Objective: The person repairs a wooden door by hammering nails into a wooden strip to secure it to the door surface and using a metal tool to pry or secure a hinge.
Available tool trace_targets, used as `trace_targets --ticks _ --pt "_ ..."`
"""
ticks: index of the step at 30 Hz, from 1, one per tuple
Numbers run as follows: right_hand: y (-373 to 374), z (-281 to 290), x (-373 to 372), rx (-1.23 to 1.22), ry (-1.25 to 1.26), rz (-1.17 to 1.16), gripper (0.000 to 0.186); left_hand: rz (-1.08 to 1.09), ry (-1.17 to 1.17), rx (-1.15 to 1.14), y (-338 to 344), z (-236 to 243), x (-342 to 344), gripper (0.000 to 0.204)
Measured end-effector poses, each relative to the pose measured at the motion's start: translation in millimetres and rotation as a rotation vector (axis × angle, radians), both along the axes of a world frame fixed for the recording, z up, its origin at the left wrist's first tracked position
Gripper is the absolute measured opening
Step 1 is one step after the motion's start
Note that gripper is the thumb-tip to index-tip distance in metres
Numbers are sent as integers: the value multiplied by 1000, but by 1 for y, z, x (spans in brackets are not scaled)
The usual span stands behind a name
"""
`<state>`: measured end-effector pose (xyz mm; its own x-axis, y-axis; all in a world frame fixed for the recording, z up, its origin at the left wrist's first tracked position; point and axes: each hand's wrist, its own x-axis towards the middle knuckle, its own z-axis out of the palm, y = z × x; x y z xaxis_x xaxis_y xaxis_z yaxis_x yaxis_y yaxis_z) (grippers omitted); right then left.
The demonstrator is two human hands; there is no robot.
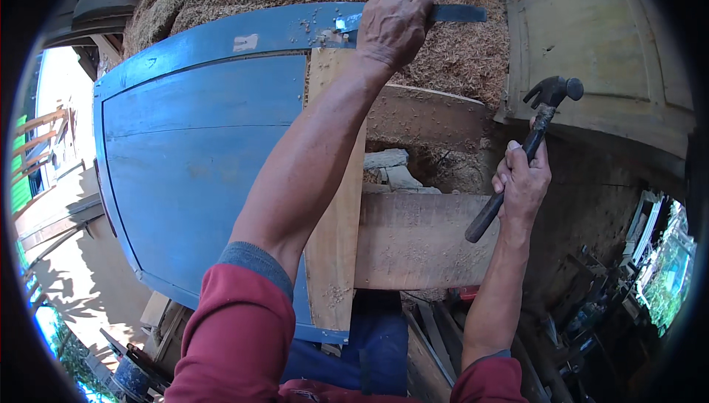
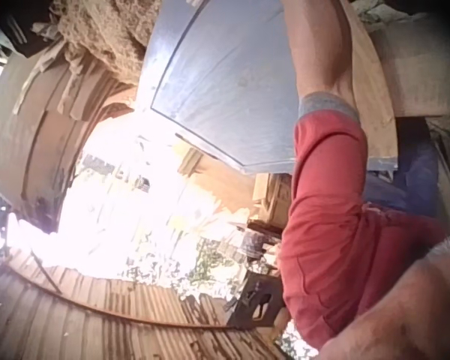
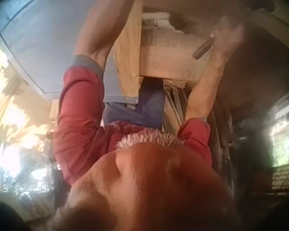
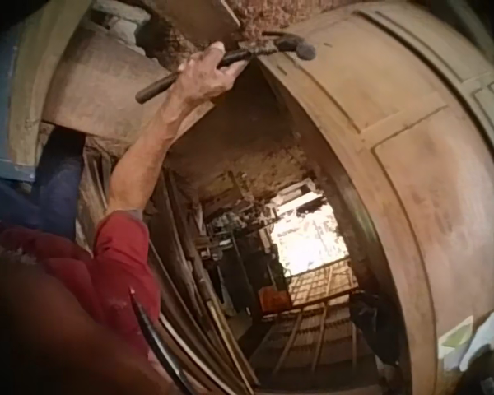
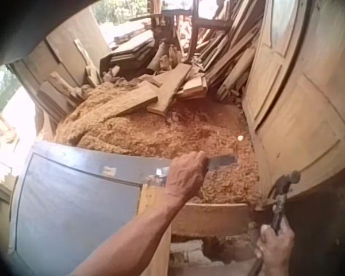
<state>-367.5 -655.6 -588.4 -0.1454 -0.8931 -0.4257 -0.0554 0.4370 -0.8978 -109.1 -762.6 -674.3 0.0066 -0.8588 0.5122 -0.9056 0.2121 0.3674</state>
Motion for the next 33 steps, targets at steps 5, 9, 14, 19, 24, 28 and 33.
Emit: trace_targets --ticks 5,9,14,19,24,28,33 --pt "-21 0 11 -167 -79 -92 56 16 33 11 -2 -4 -6 11" --pt "-40 7 29 -241 -146 -103 55 13 -24 28 2 -7 -3 11" --pt "-52 2 44 -255 -159 -66 53 1 31 -6 3 -4 -2 11" --pt "-48 -36 44 -253 354 376 41 -12 -13 29 5 -8 -3 11" --pt "-45 -23 66 -156 -114 -180 22 -7 -17 9 6 -9 -4 11" --pt "-37 -36 46 -199 274 263 44 -37 -33 2 9 -9 -3 11" --pt "-16 -7 30 6 10 114 49 20 40 17 0 8 7 11"
